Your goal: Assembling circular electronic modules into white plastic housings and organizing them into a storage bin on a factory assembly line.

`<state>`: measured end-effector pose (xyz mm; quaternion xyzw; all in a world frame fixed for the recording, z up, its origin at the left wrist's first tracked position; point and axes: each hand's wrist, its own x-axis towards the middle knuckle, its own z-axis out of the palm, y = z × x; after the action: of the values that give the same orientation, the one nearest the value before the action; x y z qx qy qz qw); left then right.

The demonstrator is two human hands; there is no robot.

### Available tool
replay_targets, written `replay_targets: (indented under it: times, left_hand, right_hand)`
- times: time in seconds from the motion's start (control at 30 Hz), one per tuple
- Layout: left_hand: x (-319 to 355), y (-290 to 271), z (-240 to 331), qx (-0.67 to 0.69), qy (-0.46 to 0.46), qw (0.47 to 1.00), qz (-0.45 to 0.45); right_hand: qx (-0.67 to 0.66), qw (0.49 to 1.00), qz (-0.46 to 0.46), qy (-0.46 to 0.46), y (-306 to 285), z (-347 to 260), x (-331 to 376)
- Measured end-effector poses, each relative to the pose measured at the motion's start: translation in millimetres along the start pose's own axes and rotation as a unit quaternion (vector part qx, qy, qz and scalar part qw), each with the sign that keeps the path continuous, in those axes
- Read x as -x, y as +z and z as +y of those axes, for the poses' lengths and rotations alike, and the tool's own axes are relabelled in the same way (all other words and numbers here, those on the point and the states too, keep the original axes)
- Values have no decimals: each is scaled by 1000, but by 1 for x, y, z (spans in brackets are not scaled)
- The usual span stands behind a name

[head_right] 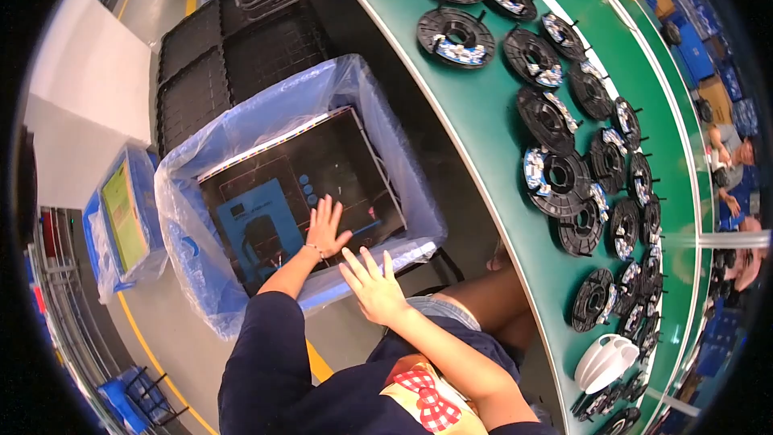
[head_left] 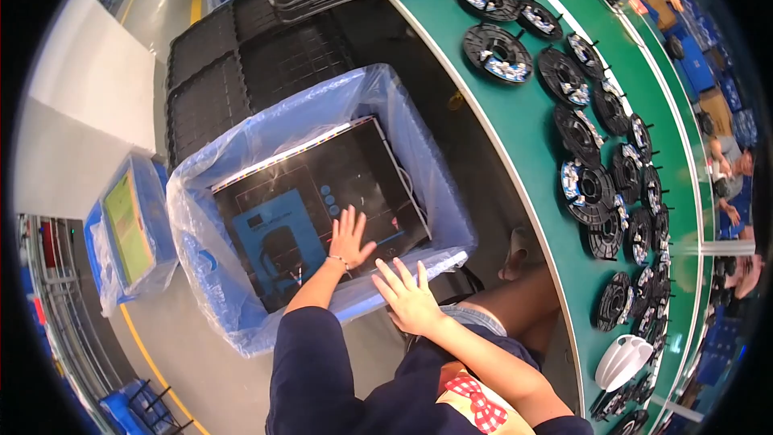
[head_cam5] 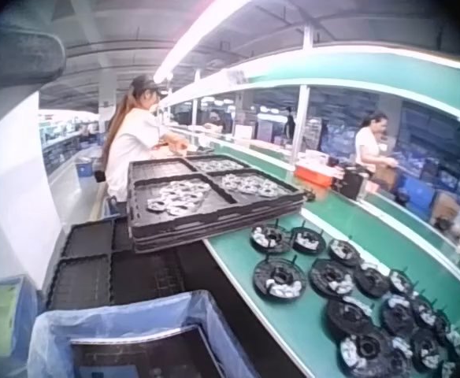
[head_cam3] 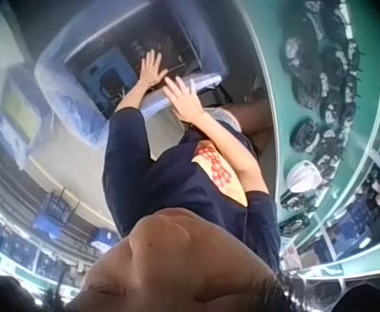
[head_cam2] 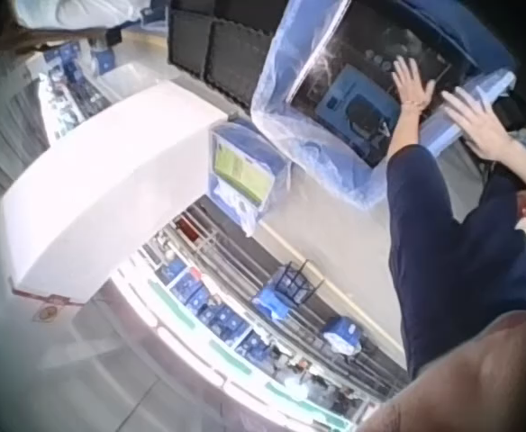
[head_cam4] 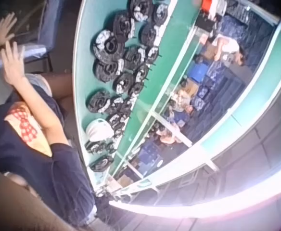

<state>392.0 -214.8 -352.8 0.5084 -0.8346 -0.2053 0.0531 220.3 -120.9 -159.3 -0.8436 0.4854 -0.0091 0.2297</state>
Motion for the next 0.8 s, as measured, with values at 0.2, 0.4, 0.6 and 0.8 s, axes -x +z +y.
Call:
replay_targets:
  times: [0.2, 0.4, 0.6, 0.8]
  left_hand:
    - [34, -58, -88, -166, -490, 832, 203]
    - [72, -52, -110, 16, -523, 851, -50]
    - [51, -54, -98, 16, -511, 858, -48]
    - [36, -54, -93, 20, -536, 838, -103]
  right_hand:
    - [-9, 1000, 4, 10, 3, 6, 1]
    - [10, 1000, 20, 9, 5, 0, 2]
    - [6, 1000, -4, 18, 1, 2, 2]
    - [13, 999, 32, 13, 3, 7, 6]
